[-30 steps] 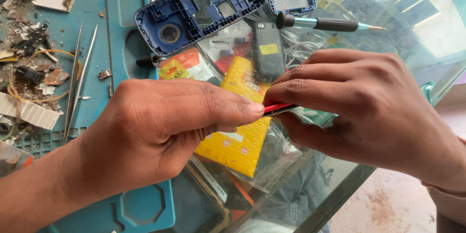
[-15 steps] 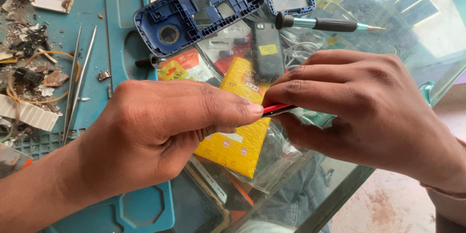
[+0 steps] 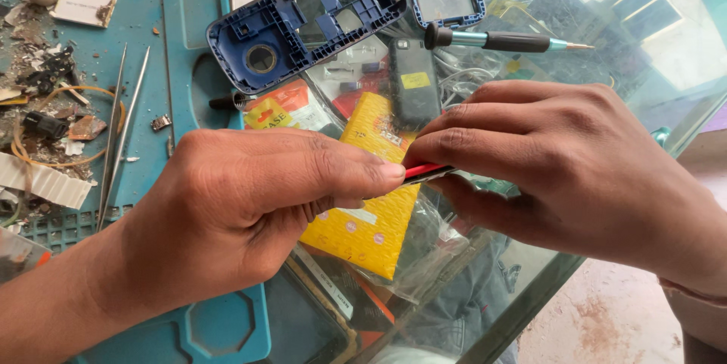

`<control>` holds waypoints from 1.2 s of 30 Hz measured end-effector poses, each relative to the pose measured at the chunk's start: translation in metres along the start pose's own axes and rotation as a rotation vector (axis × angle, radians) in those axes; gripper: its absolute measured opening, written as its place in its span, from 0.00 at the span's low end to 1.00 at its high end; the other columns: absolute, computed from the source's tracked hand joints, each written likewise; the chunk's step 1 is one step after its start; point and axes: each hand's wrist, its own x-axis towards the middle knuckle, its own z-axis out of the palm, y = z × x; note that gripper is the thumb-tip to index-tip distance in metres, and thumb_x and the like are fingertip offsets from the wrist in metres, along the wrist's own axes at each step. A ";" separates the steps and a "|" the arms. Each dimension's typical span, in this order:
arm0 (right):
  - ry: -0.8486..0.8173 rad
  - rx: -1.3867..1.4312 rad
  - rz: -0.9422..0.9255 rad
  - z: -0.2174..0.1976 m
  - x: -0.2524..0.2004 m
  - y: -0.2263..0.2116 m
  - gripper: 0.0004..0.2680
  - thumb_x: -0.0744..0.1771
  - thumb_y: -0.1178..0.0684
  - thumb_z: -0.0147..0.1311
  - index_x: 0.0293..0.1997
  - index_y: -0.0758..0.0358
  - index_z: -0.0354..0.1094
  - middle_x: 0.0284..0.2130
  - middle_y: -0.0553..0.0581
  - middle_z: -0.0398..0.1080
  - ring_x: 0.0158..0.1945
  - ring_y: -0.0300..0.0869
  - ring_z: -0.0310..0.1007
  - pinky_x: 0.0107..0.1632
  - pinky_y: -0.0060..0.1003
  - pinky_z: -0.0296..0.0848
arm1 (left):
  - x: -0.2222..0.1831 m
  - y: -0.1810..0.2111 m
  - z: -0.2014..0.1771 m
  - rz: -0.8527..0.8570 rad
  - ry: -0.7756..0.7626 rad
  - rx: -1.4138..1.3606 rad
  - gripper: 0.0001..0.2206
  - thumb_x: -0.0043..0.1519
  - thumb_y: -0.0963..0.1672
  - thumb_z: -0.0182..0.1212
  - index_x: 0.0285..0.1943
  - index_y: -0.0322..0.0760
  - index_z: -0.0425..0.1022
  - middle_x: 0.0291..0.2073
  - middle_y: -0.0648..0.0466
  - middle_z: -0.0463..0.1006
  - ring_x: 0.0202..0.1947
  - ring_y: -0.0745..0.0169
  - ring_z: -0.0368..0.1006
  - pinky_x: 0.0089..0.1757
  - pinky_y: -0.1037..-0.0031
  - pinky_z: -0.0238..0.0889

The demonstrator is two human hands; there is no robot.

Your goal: The person handles a red battery and then uses tweezers to manipulate small components on a green circuit board. The person repeatedly adjusts and repositions tiny parts on the board using the tweezers while holding the board steady with the other hand.

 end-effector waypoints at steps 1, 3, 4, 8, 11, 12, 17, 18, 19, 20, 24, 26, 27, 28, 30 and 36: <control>-0.005 -0.004 0.006 0.000 -0.001 0.000 0.10 0.63 0.52 0.61 0.47 0.59 0.75 0.39 0.53 0.77 0.40 0.49 0.76 0.39 0.43 0.73 | 0.000 0.000 0.000 0.001 -0.001 -0.001 0.17 0.57 0.31 0.58 0.53 0.36 0.77 0.46 0.48 0.83 0.50 0.55 0.83 0.49 0.70 0.72; -0.015 -0.013 0.015 0.001 -0.001 0.000 0.10 0.63 0.52 0.61 0.48 0.58 0.75 0.39 0.53 0.77 0.40 0.49 0.76 0.39 0.44 0.73 | -0.001 -0.001 0.000 0.004 -0.003 -0.003 0.17 0.57 0.31 0.58 0.53 0.35 0.77 0.46 0.48 0.83 0.49 0.55 0.83 0.49 0.70 0.72; -0.009 -0.011 0.010 0.001 -0.001 -0.001 0.10 0.63 0.52 0.61 0.48 0.58 0.75 0.39 0.53 0.77 0.40 0.49 0.76 0.39 0.44 0.73 | -0.001 0.000 -0.001 0.001 -0.004 -0.004 0.18 0.57 0.31 0.58 0.53 0.36 0.77 0.46 0.48 0.83 0.49 0.55 0.83 0.49 0.70 0.72; -0.003 -0.006 0.020 0.000 -0.002 -0.001 0.10 0.63 0.52 0.60 0.48 0.58 0.75 0.40 0.53 0.77 0.40 0.49 0.76 0.39 0.43 0.72 | 0.001 0.000 0.000 0.016 -0.003 0.015 0.18 0.56 0.31 0.58 0.52 0.35 0.78 0.46 0.48 0.83 0.50 0.55 0.83 0.49 0.70 0.72; -0.008 0.012 0.018 -0.003 -0.001 -0.003 0.10 0.63 0.52 0.60 0.48 0.58 0.74 0.39 0.52 0.77 0.40 0.49 0.76 0.39 0.43 0.72 | 0.000 0.001 0.000 0.016 0.000 0.000 0.18 0.56 0.31 0.58 0.53 0.35 0.77 0.46 0.48 0.83 0.49 0.55 0.83 0.49 0.71 0.75; -0.008 0.020 0.012 -0.004 0.000 -0.003 0.10 0.64 0.52 0.60 0.47 0.58 0.74 0.39 0.52 0.77 0.40 0.49 0.76 0.39 0.43 0.72 | 0.000 0.001 0.000 0.013 0.000 -0.013 0.18 0.56 0.31 0.58 0.53 0.35 0.77 0.46 0.48 0.83 0.49 0.55 0.83 0.49 0.71 0.76; -0.027 0.027 -0.026 -0.006 0.002 -0.001 0.09 0.64 0.53 0.59 0.48 0.59 0.73 0.39 0.53 0.76 0.41 0.49 0.76 0.40 0.43 0.72 | -0.001 0.000 0.001 0.004 -0.001 -0.003 0.18 0.56 0.31 0.57 0.52 0.35 0.78 0.46 0.49 0.83 0.50 0.55 0.83 0.50 0.71 0.75; -0.034 0.028 -0.031 -0.007 0.002 -0.001 0.10 0.64 0.53 0.59 0.48 0.59 0.73 0.39 0.53 0.76 0.41 0.49 0.76 0.40 0.44 0.72 | -0.001 0.001 0.001 0.006 0.001 -0.008 0.18 0.56 0.31 0.57 0.52 0.35 0.77 0.46 0.49 0.83 0.49 0.55 0.83 0.50 0.71 0.76; -0.030 0.029 -0.043 -0.007 0.003 -0.001 0.10 0.64 0.53 0.58 0.49 0.60 0.73 0.40 0.53 0.76 0.41 0.49 0.76 0.41 0.44 0.72 | -0.001 0.001 0.000 -0.001 0.001 -0.018 0.18 0.56 0.31 0.57 0.53 0.35 0.77 0.46 0.49 0.83 0.49 0.55 0.83 0.50 0.71 0.76; -0.025 0.031 -0.055 -0.007 0.004 -0.001 0.10 0.64 0.53 0.58 0.49 0.60 0.73 0.40 0.54 0.76 0.42 0.49 0.76 0.41 0.43 0.72 | -0.001 0.002 -0.001 -0.008 0.002 -0.027 0.18 0.56 0.31 0.57 0.53 0.36 0.77 0.46 0.49 0.83 0.49 0.56 0.83 0.49 0.72 0.76; -0.020 0.054 -0.025 -0.008 0.002 -0.002 0.10 0.64 0.54 0.58 0.49 0.60 0.73 0.41 0.53 0.77 0.42 0.49 0.76 0.42 0.43 0.72 | 0.000 0.002 0.000 0.005 -0.006 -0.008 0.18 0.55 0.31 0.57 0.53 0.35 0.77 0.47 0.49 0.83 0.50 0.55 0.83 0.50 0.72 0.76; -0.035 0.063 0.008 -0.008 0.002 -0.004 0.10 0.63 0.55 0.59 0.47 0.60 0.74 0.39 0.54 0.77 0.40 0.49 0.77 0.40 0.44 0.73 | 0.000 0.002 0.000 -0.008 -0.012 -0.018 0.19 0.55 0.31 0.57 0.53 0.36 0.78 0.47 0.49 0.83 0.50 0.55 0.83 0.49 0.72 0.76; -0.042 0.065 0.025 -0.008 0.002 -0.005 0.10 0.62 0.55 0.59 0.46 0.60 0.74 0.38 0.54 0.77 0.40 0.49 0.77 0.39 0.44 0.73 | 0.000 0.002 0.000 -0.013 -0.015 -0.023 0.19 0.56 0.31 0.58 0.54 0.37 0.78 0.46 0.50 0.83 0.50 0.55 0.83 0.49 0.72 0.76; -0.035 0.072 0.018 -0.009 0.002 -0.005 0.10 0.62 0.55 0.59 0.47 0.60 0.74 0.39 0.54 0.77 0.40 0.49 0.77 0.40 0.44 0.73 | 0.000 0.002 0.000 -0.010 -0.010 -0.025 0.19 0.55 0.31 0.58 0.54 0.37 0.78 0.47 0.50 0.83 0.50 0.55 0.83 0.50 0.72 0.76; -0.021 0.083 0.005 -0.010 0.001 -0.005 0.10 0.63 0.56 0.59 0.47 0.60 0.74 0.39 0.53 0.78 0.41 0.49 0.77 0.41 0.44 0.74 | 0.000 0.002 0.001 0.002 -0.002 -0.029 0.19 0.55 0.31 0.58 0.53 0.36 0.77 0.47 0.49 0.83 0.51 0.54 0.83 0.50 0.71 0.76; -0.004 0.120 -0.020 -0.016 0.002 -0.007 0.11 0.62 0.57 0.59 0.48 0.61 0.74 0.41 0.53 0.78 0.42 0.48 0.78 0.41 0.43 0.74 | -0.001 0.004 -0.001 0.011 -0.020 0.013 0.22 0.54 0.31 0.59 0.55 0.37 0.79 0.50 0.51 0.85 0.55 0.55 0.83 0.53 0.70 0.72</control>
